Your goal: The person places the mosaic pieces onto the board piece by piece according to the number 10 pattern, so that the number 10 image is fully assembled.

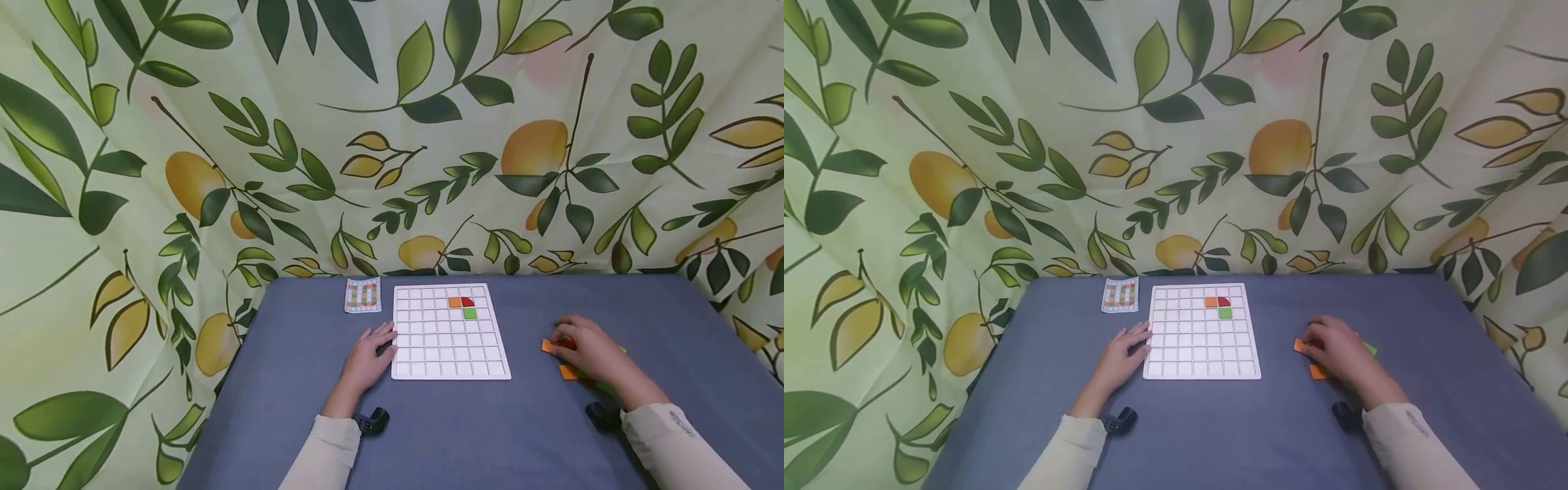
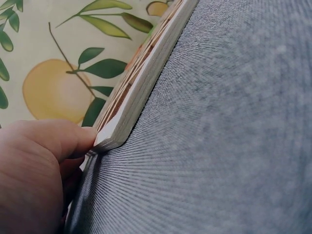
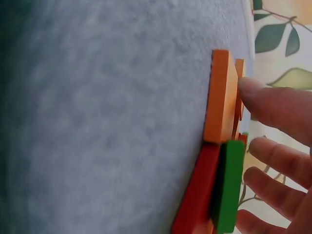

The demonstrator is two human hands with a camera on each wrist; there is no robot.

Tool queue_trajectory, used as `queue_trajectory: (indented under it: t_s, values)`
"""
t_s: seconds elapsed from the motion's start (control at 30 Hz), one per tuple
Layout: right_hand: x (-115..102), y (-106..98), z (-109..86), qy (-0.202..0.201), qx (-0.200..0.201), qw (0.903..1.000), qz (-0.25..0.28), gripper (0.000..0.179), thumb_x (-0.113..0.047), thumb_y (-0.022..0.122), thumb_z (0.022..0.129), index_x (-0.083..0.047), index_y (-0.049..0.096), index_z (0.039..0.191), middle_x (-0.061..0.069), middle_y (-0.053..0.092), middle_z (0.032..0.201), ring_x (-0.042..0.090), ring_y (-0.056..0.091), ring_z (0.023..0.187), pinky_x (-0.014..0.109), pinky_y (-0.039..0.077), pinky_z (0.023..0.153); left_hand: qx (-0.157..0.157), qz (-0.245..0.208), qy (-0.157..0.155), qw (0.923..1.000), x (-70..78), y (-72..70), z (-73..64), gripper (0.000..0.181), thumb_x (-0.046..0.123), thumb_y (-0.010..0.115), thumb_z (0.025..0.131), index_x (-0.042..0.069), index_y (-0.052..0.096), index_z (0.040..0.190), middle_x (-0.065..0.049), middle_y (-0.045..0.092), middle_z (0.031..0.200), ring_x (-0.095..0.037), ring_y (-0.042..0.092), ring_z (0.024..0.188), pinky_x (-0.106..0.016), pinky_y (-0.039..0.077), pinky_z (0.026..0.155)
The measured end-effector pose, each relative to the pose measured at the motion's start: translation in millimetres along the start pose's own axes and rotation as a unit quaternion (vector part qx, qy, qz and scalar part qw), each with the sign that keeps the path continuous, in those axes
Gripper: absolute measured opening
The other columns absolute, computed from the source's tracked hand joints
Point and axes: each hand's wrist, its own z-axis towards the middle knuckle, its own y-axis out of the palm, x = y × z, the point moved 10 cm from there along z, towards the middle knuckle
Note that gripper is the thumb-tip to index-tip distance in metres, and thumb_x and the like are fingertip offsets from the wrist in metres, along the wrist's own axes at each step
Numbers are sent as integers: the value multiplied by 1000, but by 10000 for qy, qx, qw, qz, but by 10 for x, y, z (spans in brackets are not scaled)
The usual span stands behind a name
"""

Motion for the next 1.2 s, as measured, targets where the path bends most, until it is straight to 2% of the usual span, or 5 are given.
queue_trajectory:
  t_s: [0.23, 0.43, 0.63, 0.8, 1.2]
  values:
    - [-103, 61, 71, -165, -135, 9996, -194, 18, -14, 77, 82, -4, 78, 98, 24, 64, 119, 49, 51, 116, 68, 41, 95, -76, -160, -173, 9997, -9, -42, 20, 36, 23, 65, 94, 11, 67, 128, 1, 56, 142, -20, 47, 138, -46, 25, 121]
    - [-308, 111, 123, -737, 21, 9960, -512, 14, -10, 79, 80, -5, 79, 93, 10, 69, 96, 38, 61, 98, 54, 51, 87, -257, -305, -229, 9989, -7, -57, -7, 38, 19, 65, 93, 5, 65, 129, -6, 55, 144, -25, 45, 140, -50, 22, 122]
    - [-468, 180, 258, -799, -171, 9941, -714, 12, -15, 78, 83, -7, 78, 92, 6, 71, 91, 30, 64, 89, 48, 55, 80, -573, -307, -472, 9968, -8, -70, -79, 45, 19, 68, 92, 4, 61, 134, -7, 51, 148, -27, 39, 143, -52, 19, 122]
    - [-625, 175, 419, -638, -149, 9969, -430, 17, -16, 78, 83, -6, 79, 97, 7, 72, 95, 30, 65, 93, 49, 55, 83, -898, -360, -681, 9930, 34, -72, -172, 51, 18, 72, 88, 6, 59, 136, -7, 48, 150, -28, 32, 147, -54, 14, 123]
    - [-969, 411, 812, -397, -161, 9985, 335, 17, -15, 76, 85, -7, 78, 99, 6, 73, 100, 26, 67, 95, 46, 56, 84, -1335, -642, -421, 9881, 121, 97, -315, 58, 17, 75, 87, 8, 55, 140, -10, 38, 156, -33, 20, 151, -57, 5, 122]
